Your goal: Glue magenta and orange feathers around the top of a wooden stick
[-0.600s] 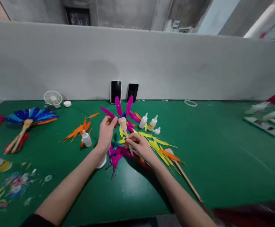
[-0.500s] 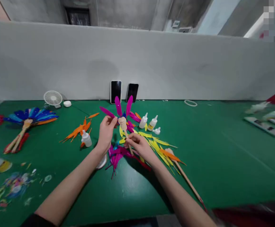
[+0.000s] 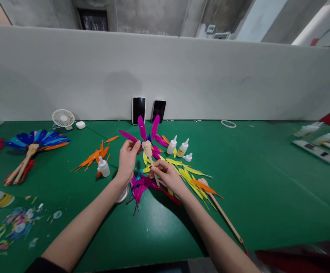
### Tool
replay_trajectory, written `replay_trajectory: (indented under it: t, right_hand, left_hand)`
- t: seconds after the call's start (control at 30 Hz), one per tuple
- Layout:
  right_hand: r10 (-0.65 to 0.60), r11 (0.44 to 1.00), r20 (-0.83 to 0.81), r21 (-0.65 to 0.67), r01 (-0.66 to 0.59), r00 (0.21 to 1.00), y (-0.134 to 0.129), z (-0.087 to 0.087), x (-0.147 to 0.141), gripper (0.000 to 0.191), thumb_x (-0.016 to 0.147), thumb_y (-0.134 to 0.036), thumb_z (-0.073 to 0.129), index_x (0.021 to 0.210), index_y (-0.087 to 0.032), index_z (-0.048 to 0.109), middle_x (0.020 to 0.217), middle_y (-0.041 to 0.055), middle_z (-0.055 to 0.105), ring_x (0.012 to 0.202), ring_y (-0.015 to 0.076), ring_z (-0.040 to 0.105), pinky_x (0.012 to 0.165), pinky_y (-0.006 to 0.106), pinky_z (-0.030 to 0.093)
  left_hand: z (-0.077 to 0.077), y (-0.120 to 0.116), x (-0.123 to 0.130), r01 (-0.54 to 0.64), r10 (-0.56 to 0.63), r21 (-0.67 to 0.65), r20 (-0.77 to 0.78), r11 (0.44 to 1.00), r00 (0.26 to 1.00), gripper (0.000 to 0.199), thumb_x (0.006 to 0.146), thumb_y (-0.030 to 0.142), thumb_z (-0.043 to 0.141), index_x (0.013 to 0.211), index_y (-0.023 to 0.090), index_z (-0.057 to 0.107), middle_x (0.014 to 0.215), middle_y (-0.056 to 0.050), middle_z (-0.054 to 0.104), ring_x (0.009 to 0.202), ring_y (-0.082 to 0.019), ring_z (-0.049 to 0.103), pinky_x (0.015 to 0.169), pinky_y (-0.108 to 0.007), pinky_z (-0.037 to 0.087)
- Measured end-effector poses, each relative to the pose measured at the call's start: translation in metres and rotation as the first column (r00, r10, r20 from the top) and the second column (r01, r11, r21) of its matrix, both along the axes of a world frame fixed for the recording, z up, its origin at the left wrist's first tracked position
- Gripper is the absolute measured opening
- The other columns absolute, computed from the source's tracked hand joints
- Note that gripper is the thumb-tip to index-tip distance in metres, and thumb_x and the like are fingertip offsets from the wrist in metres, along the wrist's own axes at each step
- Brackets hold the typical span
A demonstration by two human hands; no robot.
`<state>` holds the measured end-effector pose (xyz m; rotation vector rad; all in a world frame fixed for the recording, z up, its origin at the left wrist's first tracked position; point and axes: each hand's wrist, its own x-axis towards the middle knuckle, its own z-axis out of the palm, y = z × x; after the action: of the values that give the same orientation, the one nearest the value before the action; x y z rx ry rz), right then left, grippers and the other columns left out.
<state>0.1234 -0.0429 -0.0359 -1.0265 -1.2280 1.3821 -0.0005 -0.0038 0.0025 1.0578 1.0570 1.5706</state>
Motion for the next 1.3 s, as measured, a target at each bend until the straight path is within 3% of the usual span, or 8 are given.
replay_trajectory:
  t: [0.37, 0.47, 0.6, 0.73, 0.87, 1.0, 1.17, 1.3]
  right_hand:
    - [-0.009, 1.0, -0.036, 0.019, 0.01, 0.999, 0.003, -0.001, 0.002, 0.035, 0.056, -0.051, 0.069, 0.06, -0.021, 0.054, 0.052, -0.0034, 0.062, 0.052, 0.0143, 0.06, 0.06, 0.031, 0.051]
    - [-0.027, 0.999, -0.043, 0.032, 0.028, 0.999, 0.003, 0.0, 0.003, 0.035, 0.056, -0.052, 0.068, 0.06, -0.021, 0.053, 0.052, -0.0036, 0.062, 0.052, 0.0145, 0.06, 0.061, 0.031, 0.051]
    - [-0.021, 0.998, -0.036, 0.054, 0.023, 0.999, 0.004, -0.001, 0.003, 0.035, 0.058, -0.053, 0.067, 0.062, -0.021, 0.053, 0.053, -0.0035, 0.061, 0.053, 0.0154, 0.06, 0.062, 0.032, 0.05]
    - [-0.02, 0.997, 0.01, 0.08, 0.019, 1.0, 0.005, -0.002, 0.003, 0.033, 0.062, -0.052, 0.064, 0.064, -0.021, 0.053, 0.056, -0.0024, 0.061, 0.057, 0.0161, 0.06, 0.062, 0.032, 0.048]
    - [-0.206, 0.974, 0.035, 0.099, 0.202, 0.978, 0.008, 0.0, 0.008, 0.034, 0.059, -0.053, 0.064, 0.065, -0.02, 0.055, 0.058, -0.0028, 0.057, 0.057, 0.0145, 0.055, 0.059, 0.029, 0.046]
    - [-0.412, 0.904, -0.051, 0.1, 0.415, 0.91, 0.009, 0.005, 0.016, 0.034, 0.06, -0.051, 0.064, 0.071, -0.02, 0.056, 0.061, -0.0034, 0.054, 0.054, 0.0113, 0.049, 0.053, 0.025, 0.042]
    - [-0.461, 0.874, -0.16, 0.088, 0.478, 0.873, 0.009, 0.008, 0.023, 0.027, 0.063, -0.044, 0.063, 0.063, -0.02, 0.051, 0.051, -0.007, 0.043, 0.046, 0.0079, 0.039, 0.044, 0.022, 0.032]
    - [-0.482, 0.859, -0.203, 0.084, 0.506, 0.852, 0.01, 0.009, 0.022, 0.032, 0.061, -0.042, 0.066, 0.055, -0.02, 0.044, 0.049, -0.0079, 0.043, 0.044, 0.0068, 0.037, 0.043, 0.021, 0.031]
  left_hand:
    - [-0.003, 0.0, 0.0, 0.07, -0.072, -0.056, -0.025, 0.996, 0.997, 0.015, 0.064, 0.03, 0.061, 0.069, 0.016, 0.056, 0.067, 0.002, 0.056, 0.064, -0.01, 0.052, 0.058, -0.022, 0.038]
    - [-0.004, -0.002, 0.002, 0.178, -0.186, -0.113, -0.067, 0.978, 0.98, 0.019, 0.061, 0.032, 0.063, 0.07, 0.016, 0.057, 0.068, 0.001, 0.057, 0.066, -0.012, 0.053, 0.06, -0.024, 0.039]
    - [-0.008, -0.006, 0.006, 0.376, -0.399, -0.153, -0.165, 0.914, 0.902, 0.019, 0.059, 0.032, 0.064, 0.067, 0.015, 0.06, 0.067, 0.0, 0.059, 0.068, -0.014, 0.052, 0.066, -0.027, 0.039]
    - [-0.012, -0.007, 0.007, 0.418, -0.446, -0.154, -0.273, 0.895, 0.852, 0.02, 0.063, 0.034, 0.059, 0.059, 0.015, 0.059, 0.058, 0.003, 0.054, 0.062, -0.012, 0.048, 0.063, -0.026, 0.037]
    - [-0.01, -0.008, 0.008, 0.414, -0.441, -0.152, -0.321, 0.897, 0.838, 0.018, 0.063, 0.033, 0.059, 0.061, 0.015, 0.06, 0.061, 0.002, 0.055, 0.064, -0.013, 0.048, 0.065, -0.026, 0.037]
    - [-0.008, -0.013, 0.011, 0.516, -0.561, -0.223, -0.383, 0.827, 0.734, 0.019, 0.063, 0.033, 0.058, 0.054, 0.016, 0.055, 0.053, 0.004, 0.046, 0.055, -0.01, 0.041, 0.058, -0.025, 0.033]
    - [-0.015, -0.018, 0.016, 0.61, -0.665, -0.281, -0.425, 0.741, 0.613, 0.025, 0.064, 0.034, 0.056, 0.049, 0.017, 0.046, 0.048, 0.006, 0.036, 0.05, -0.008, 0.032, 0.05, -0.023, 0.025]
    - [-0.018, -0.019, 0.016, 0.639, -0.699, -0.299, -0.419, 0.709, 0.579, 0.024, 0.064, 0.034, 0.055, 0.051, 0.017, 0.045, 0.05, 0.006, 0.038, 0.051, -0.009, 0.035, 0.051, -0.023, 0.027]
